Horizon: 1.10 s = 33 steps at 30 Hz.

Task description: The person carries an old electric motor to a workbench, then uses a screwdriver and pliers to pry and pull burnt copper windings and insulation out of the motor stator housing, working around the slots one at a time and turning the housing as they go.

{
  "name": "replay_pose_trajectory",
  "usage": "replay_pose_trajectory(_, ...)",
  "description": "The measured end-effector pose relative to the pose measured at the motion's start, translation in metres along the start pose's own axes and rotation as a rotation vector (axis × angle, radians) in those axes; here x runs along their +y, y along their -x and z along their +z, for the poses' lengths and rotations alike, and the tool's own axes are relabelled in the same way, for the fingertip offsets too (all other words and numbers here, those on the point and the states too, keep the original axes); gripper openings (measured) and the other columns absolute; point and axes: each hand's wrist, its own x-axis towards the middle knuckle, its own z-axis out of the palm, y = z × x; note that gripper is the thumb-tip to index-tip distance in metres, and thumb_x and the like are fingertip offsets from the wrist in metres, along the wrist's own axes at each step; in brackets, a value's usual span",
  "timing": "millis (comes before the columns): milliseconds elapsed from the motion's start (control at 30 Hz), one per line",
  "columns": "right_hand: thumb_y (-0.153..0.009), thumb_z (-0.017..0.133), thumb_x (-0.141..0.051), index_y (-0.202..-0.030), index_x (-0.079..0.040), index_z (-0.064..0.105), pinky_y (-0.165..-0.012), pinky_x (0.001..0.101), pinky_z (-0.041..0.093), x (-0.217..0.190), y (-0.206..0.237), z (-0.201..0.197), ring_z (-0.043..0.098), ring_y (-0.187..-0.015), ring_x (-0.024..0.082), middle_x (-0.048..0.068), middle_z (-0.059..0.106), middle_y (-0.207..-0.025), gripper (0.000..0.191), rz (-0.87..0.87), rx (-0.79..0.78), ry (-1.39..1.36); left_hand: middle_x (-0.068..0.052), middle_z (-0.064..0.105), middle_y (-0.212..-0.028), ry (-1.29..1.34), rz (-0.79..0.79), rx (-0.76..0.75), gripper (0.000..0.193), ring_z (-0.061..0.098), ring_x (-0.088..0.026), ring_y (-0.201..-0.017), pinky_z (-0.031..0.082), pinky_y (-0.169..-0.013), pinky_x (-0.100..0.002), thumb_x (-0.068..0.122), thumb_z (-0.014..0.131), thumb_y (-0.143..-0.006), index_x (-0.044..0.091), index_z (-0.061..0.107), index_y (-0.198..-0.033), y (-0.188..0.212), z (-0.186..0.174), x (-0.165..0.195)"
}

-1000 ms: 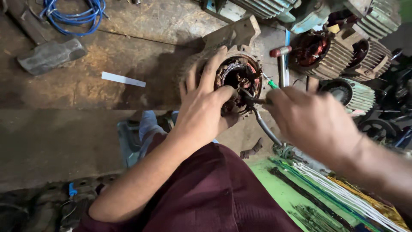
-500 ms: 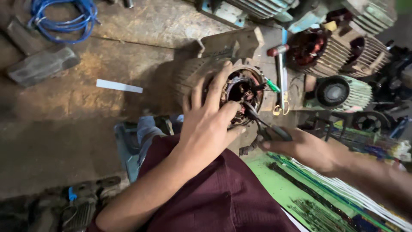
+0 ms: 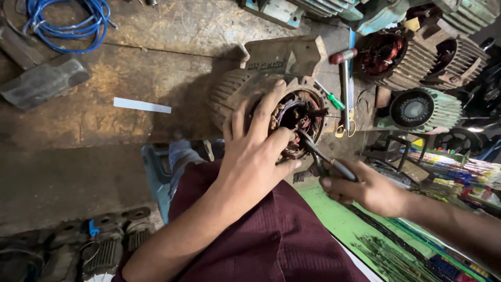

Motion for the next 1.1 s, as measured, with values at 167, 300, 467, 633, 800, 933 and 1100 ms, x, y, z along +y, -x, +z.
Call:
replay_pose_trajectory(167, -0.096, 0.063, -0.043, -0.125, -0.010, 0.068, -0.067, 0.0376, 0.056, -0.024, 0.021, 0.005, 0.072, -0.071, 0.022, 0.014, 0.075, -0.077, 0.044, 0.025, 0.192, 0.450, -0.013, 0.024, -0.165, -0.052, 0.020, 0.011, 0.046, 0.030, -0.046, -0.144, 0.034, -0.110, -0.068, 0.030, 0.093, -0.064, 0.007, 0.071, -0.097, 0.001, -0.001, 0.003)
replay_pose_trajectory(300, -0.098, 0.055, -0.046, -0.115, -0.008, 0.069, -0.070, 0.0384, 0.052, -0.042, 0.029, 0.008, 0.068, -0.077, 0.022, 0.012, 0.071, -0.080, 0.045, -0.090, 0.319, 0.512, -0.014, 0.024, -0.165, -0.060, 0.015, 0.032, 0.043, 0.031, -0.047, -0.145, 0.035, -0.109, -0.067, 0.030, 0.093, -0.064, 0.009, 0.072, -0.095, 0.004, -0.003, 0.004)
replay_pose_trajectory(467, -0.092, 0.062, -0.051, -0.114, -0.008, 0.066, -0.076, 0.0343, 0.057, -0.040, 0.019, 0.013, 0.067, -0.082, 0.016, 0.003, 0.072, -0.084, 0.048, 0.289, 0.183, 0.022, -0.014, 0.026, -0.166, -0.063, 0.015, 0.041, 0.044, 0.033, -0.046, -0.144, 0.037, -0.109, -0.066, 0.029, 0.092, -0.063, 0.008, 0.071, -0.096, 0.004, -0.002, 0.004)
replay_pose_trajectory(633, -0.081, 0.075, -0.051, -0.098, 0.000, 0.072, -0.064, 0.0342, 0.053, -0.020, 0.003, 0.017, 0.065, -0.067, 0.016, 0.005, 0.073, -0.073, 0.054, 0.199, 0.169, 0.048, -0.012, 0.028, -0.164, -0.070, 0.013, 0.056, 0.043, 0.034, -0.046, -0.142, 0.036, -0.108, -0.068, 0.031, 0.093, -0.065, 0.010, 0.072, -0.095, 0.004, -0.001, 0.001)
replay_pose_trajectory(800, -0.082, 0.081, -0.051, -0.098, -0.004, 0.070, -0.058, 0.0363, 0.046, -0.004, -0.003, 0.014, 0.057, -0.065, 0.018, 0.008, 0.065, -0.071, 0.051, 0.225, 0.212, 0.143, -0.013, 0.027, -0.165, -0.062, 0.034, 0.031, 0.045, 0.034, -0.048, -0.142, 0.035, -0.110, -0.068, 0.031, 0.092, -0.065, 0.009, 0.072, -0.098, 0.003, 0.000, -0.001)
replay_pose_trajectory(933, -0.085, 0.080, -0.038, -0.103, -0.006, 0.065, -0.061, 0.0374, 0.051, 0.008, -0.016, 0.027, 0.066, -0.062, 0.023, 0.010, 0.070, -0.075, 0.040, -0.068, 0.426, 0.302, -0.012, 0.027, -0.166, -0.056, 0.022, 0.014, 0.045, 0.035, -0.048, -0.143, 0.036, -0.111, -0.067, 0.030, 0.091, -0.065, 0.009, 0.071, -0.099, 0.003, 0.000, -0.002)
replay_pose_trajectory(1100, -0.078, 0.079, -0.018, -0.111, -0.002, 0.061, -0.065, 0.0454, 0.055, 0.007, -0.033, 0.017, 0.069, -0.076, 0.038, 0.018, 0.068, -0.088, 0.041, -0.580, 0.778, 0.674, -0.015, 0.023, -0.165, -0.089, 0.026, 0.014, 0.046, 0.035, -0.050, -0.141, 0.035, -0.111, -0.068, 0.032, 0.091, -0.067, 0.007, 0.070, -0.099, 0.000, -0.004, -0.002)
